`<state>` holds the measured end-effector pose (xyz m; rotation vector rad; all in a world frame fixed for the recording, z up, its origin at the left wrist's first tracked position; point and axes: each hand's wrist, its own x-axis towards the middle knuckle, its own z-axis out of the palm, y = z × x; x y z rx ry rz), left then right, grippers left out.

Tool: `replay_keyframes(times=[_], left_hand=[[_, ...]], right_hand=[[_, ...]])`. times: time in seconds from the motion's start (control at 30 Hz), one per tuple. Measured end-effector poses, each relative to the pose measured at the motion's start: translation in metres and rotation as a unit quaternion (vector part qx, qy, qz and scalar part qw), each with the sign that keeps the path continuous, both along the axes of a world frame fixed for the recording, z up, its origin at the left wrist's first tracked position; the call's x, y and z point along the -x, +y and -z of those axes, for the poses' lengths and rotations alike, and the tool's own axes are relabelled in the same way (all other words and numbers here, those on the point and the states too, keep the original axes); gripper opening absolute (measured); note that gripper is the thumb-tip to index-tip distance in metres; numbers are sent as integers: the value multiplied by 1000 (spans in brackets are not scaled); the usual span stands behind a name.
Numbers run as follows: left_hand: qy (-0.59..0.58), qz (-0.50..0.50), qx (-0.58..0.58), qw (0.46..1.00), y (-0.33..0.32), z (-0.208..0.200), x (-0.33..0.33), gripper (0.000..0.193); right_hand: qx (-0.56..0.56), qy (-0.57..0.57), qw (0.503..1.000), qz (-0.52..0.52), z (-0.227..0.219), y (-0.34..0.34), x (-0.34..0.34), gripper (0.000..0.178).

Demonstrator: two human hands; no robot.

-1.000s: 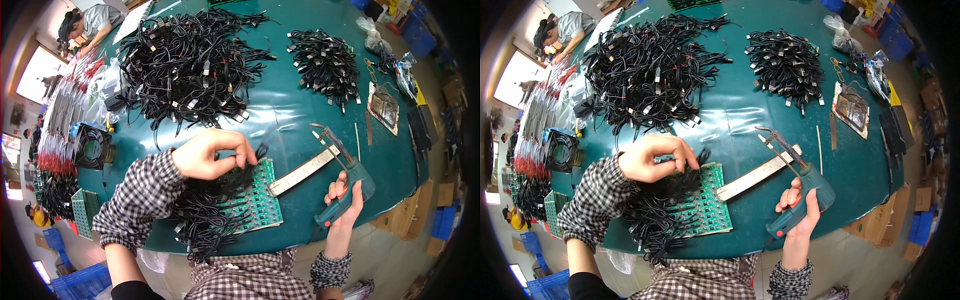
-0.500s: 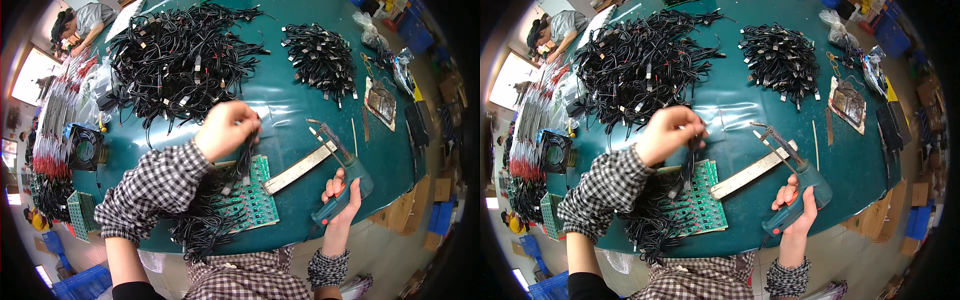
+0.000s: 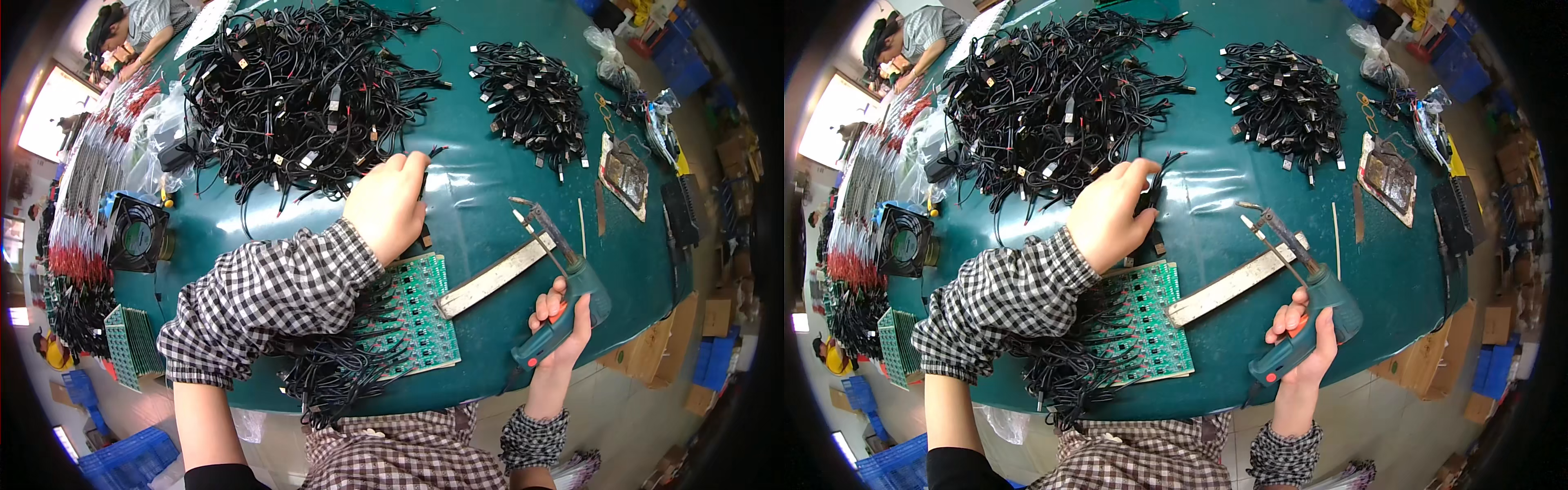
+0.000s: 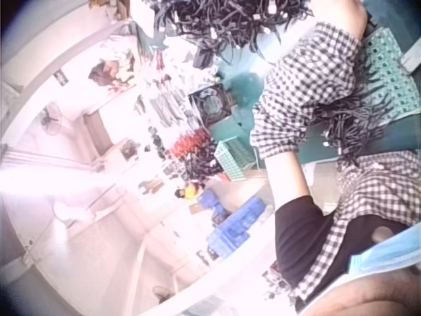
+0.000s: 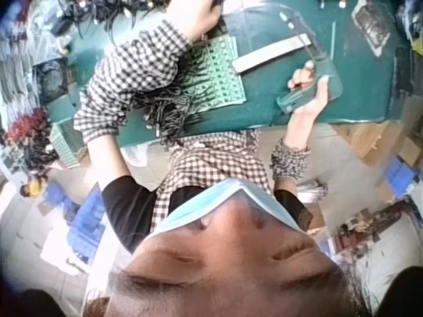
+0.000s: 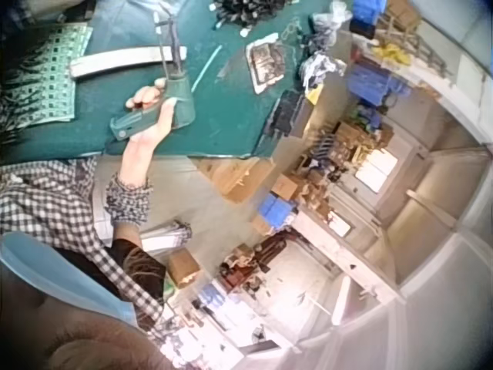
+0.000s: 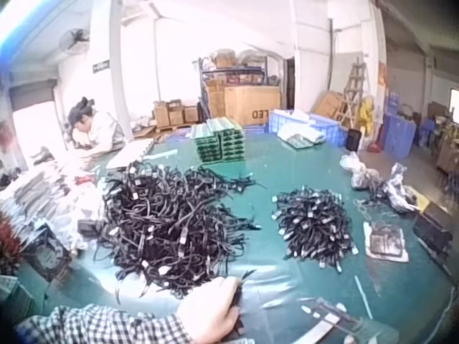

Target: The person attaches USB cables to circuit boards by positioning the wire ends onto the board contacts by hand and soldering them with a soldering iron.

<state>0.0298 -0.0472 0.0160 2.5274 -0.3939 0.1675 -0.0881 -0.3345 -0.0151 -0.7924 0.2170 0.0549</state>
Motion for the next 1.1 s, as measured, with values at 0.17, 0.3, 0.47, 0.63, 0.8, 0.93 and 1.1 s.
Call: replay_keyframes(times=[0.17,0.3,0.47,0.63,0.8,0.93,1.1], left_hand=[[-2,-19,-126,992,-9,-6,-3,48],[28,-47,-97,994,1,-1,-13,47],[55,-40,158,985,11,-14,-25,31],[94,-47,224,969,34,-24,-19,28],[121,-1,143,982,21,-85,86,32],[164,11,131,978,11,-79,130,33],[138,2,110,984,12,-73,145,32]], right_hand=[[-2,-7,1000,-8,-2,1,0,45],[-6,-15,1000,-21,-4,4,-1,44],[-2,-2,1000,-5,-2,0,-1,45],[-8,8,1000,0,-1,3,-3,47],[-10,8,1000,-17,-8,1,4,47],[183,-107,975,-60,-52,51,1,59],[345,-131,927,-69,-69,101,-7,56]])
